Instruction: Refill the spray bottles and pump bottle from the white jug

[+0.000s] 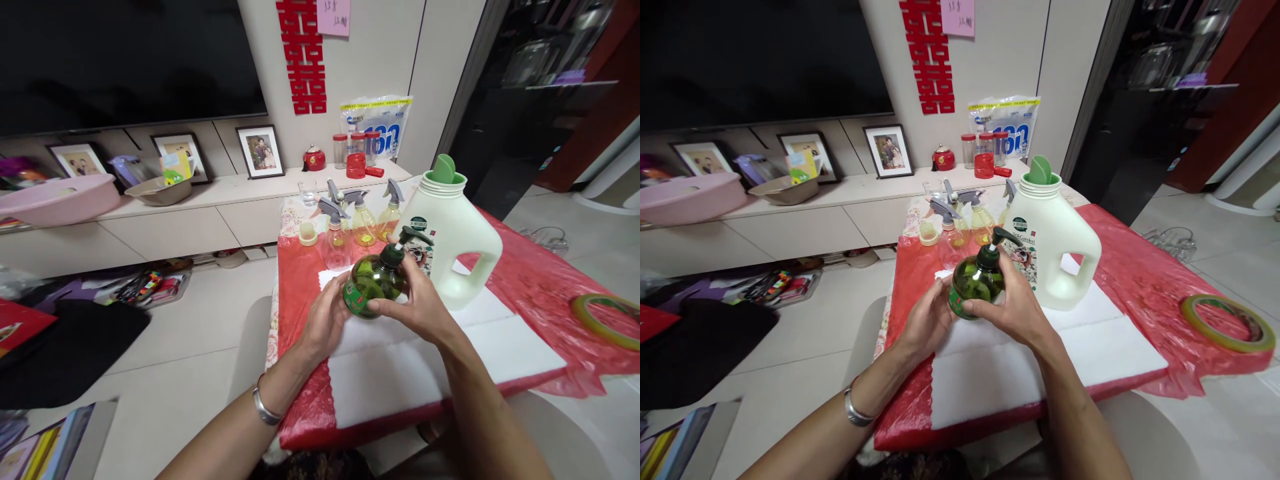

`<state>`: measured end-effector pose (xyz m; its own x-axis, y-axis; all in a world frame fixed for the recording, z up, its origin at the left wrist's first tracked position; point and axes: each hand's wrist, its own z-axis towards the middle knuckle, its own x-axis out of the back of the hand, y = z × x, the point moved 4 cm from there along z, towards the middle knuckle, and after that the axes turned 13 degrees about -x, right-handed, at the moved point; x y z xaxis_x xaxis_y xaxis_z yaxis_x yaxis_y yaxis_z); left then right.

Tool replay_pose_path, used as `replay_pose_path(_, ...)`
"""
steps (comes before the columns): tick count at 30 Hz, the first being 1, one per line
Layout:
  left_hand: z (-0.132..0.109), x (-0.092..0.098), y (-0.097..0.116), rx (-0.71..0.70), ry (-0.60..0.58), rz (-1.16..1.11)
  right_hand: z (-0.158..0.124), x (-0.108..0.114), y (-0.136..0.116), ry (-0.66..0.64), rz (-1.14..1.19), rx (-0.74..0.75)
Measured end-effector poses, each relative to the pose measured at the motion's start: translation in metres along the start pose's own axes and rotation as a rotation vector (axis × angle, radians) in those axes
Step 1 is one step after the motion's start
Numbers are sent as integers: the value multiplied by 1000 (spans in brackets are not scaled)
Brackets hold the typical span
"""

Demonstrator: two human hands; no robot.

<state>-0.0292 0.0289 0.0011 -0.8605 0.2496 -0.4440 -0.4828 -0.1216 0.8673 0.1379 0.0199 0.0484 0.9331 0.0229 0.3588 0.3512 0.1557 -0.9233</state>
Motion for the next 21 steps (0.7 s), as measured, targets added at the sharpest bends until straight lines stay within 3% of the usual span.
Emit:
replay_pose_path(3,-6,-20,0,146,-102,-258,-5,4,-8,23,16,23)
replay_pose_path(7,-12,-33,4,104,-141,-361,-11,6,-18,65,-23,-3)
replay_pose_path(13,-14,-39,0,103,-157,-411,-18,9,-25,54,-57,-17)
replay_pose_path(21,-20,-46,-15,354,-189,-569,-35,24,-33,16,-38,-26)
